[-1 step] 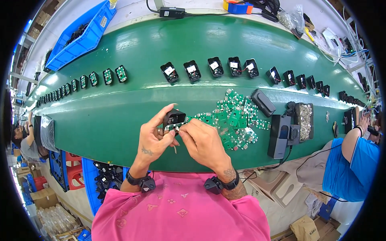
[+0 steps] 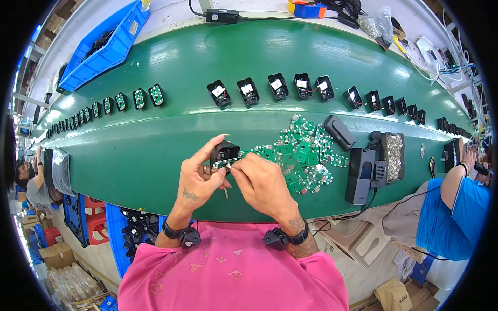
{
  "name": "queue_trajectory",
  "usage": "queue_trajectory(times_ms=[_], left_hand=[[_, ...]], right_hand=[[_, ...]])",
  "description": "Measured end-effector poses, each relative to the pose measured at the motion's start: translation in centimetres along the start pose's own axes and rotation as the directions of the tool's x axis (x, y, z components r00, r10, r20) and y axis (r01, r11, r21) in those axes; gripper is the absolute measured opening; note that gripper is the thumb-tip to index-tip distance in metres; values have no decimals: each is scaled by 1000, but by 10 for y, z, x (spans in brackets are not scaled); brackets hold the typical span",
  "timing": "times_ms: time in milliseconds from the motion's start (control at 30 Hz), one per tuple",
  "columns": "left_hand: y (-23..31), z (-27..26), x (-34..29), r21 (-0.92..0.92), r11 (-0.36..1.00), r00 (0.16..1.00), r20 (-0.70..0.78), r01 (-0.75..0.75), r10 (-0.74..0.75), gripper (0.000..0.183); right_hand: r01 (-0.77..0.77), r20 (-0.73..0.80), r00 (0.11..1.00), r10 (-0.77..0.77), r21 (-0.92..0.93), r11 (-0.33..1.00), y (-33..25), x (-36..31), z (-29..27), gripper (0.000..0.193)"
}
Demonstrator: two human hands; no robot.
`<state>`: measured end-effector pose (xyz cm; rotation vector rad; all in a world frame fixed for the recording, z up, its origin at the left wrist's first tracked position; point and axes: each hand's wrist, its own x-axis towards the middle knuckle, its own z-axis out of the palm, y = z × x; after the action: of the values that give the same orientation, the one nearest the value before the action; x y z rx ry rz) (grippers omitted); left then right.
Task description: The person picks up a black plastic housing and a circuit board, fits the board into the housing, and presses them together by hand. They then place the assembled unit onto the green conveyor belt and repeat the process.
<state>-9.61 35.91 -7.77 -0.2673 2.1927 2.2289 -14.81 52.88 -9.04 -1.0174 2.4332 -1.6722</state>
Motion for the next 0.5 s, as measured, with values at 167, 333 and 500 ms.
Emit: queue_trajectory(times_ms=[167, 333, 500], left_hand=[[-2, -1, 2, 151, 986, 997, 11, -75, 75, 60], [-5, -3, 2, 319, 933, 986, 37, -164, 161, 57], [-23, 5, 1, 413, 881, 963, -35, -230, 268, 57]], right_hand=[[-22, 53, 998, 22, -4, 1000, 3, 0, -1, 5], [-9, 23, 1000, 10, -27, 1000, 7, -1, 5, 5], [-31, -37, 999, 26, -134, 990, 11, -6, 21, 4]])
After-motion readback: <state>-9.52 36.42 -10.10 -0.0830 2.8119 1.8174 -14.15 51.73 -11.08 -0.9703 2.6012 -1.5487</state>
